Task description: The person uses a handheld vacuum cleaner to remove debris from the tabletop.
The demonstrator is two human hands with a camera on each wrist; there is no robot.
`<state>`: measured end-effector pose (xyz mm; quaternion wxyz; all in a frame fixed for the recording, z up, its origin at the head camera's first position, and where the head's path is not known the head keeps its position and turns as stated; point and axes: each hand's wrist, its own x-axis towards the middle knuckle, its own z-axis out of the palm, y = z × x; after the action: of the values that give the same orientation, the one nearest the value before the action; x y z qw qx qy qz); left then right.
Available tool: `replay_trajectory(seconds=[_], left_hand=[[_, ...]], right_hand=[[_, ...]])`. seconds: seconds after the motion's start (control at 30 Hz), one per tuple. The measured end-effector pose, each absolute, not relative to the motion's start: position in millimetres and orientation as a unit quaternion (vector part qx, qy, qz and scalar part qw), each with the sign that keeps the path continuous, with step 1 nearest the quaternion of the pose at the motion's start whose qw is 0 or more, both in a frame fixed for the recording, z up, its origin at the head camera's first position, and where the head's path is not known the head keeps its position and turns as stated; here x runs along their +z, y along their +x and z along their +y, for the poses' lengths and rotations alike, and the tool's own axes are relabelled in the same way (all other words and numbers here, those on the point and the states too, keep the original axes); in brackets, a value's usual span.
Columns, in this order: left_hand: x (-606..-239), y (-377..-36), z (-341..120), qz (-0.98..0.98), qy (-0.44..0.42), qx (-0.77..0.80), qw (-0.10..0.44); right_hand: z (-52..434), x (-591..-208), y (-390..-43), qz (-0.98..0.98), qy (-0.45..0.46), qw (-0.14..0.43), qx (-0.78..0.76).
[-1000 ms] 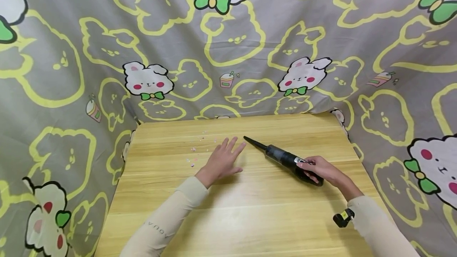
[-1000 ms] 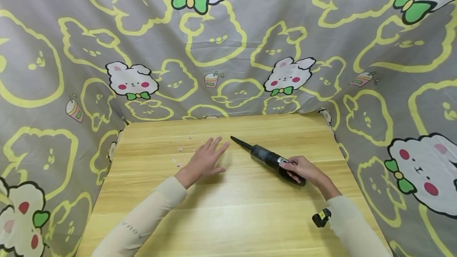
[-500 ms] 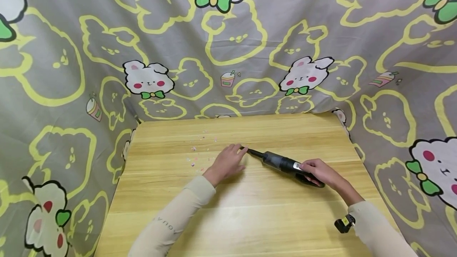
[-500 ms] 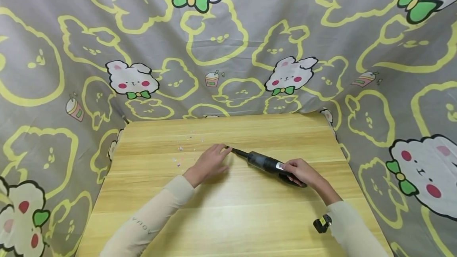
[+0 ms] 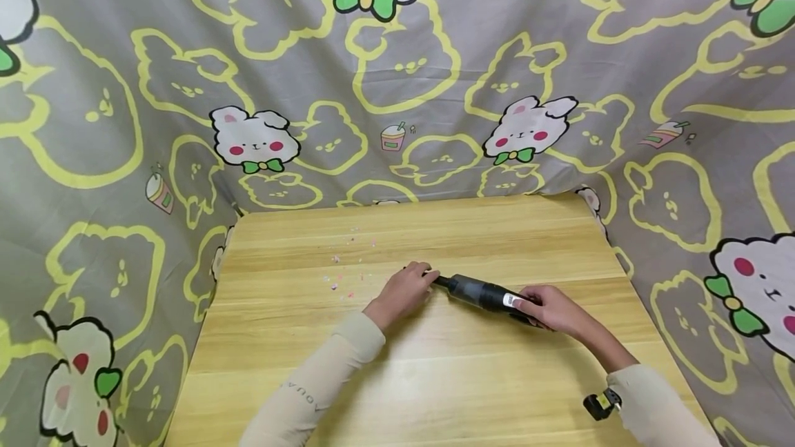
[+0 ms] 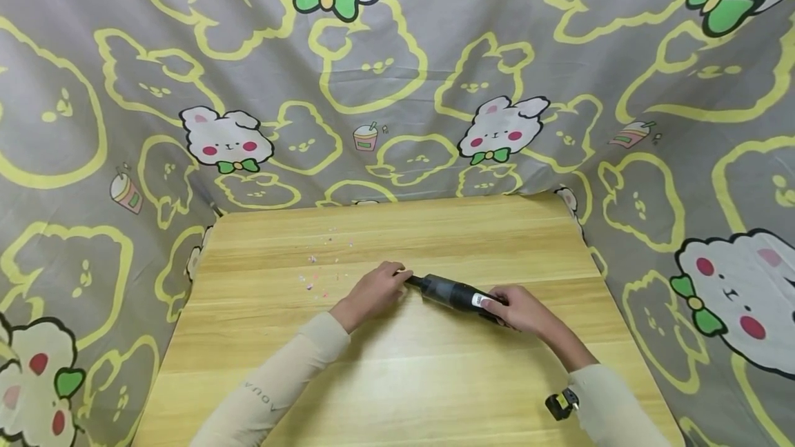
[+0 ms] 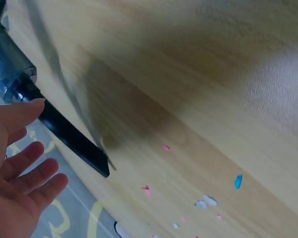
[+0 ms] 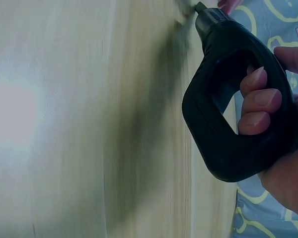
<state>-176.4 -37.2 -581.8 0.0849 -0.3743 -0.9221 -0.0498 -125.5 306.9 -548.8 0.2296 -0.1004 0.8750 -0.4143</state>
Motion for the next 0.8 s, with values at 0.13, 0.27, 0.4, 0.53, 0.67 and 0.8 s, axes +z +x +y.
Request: replay_trajectory(seconds=[0.13, 0.27, 0.4, 0.53, 0.67, 0.8], left_hand=[[-582, -175, -36, -0.921, -0.379, -0.039, 0.079], [-584, -171, -36, -0.919, -0.385, -0.034, 0.083], [-588, -166, -39, -0.915, -0.392, -0.027, 0.092], [-590, -159, -40, -0.913, -0.397, -0.011, 0.099], [-594, -151, -39, -0.913, -0.394, 0.008, 0.108], [-599, -144, -39, -0.912, -0.393, 0.015, 0.114]], right_hand=[[303, -548, -119, 0.875, -0.100, 0.229, -0.415], [299, -548, -113, 0.870, -0.096, 0.232, -0.423], [294, -550, -106, 0.868, -0.095, 0.230, -0.429], [290, -550, -99, 0.871, -0.101, 0.223, -0.425], [288, -549, -95, 0.873, -0.111, 0.223, -0.419], [288, -549, -91, 0.871, -0.120, 0.233, -0.416]])
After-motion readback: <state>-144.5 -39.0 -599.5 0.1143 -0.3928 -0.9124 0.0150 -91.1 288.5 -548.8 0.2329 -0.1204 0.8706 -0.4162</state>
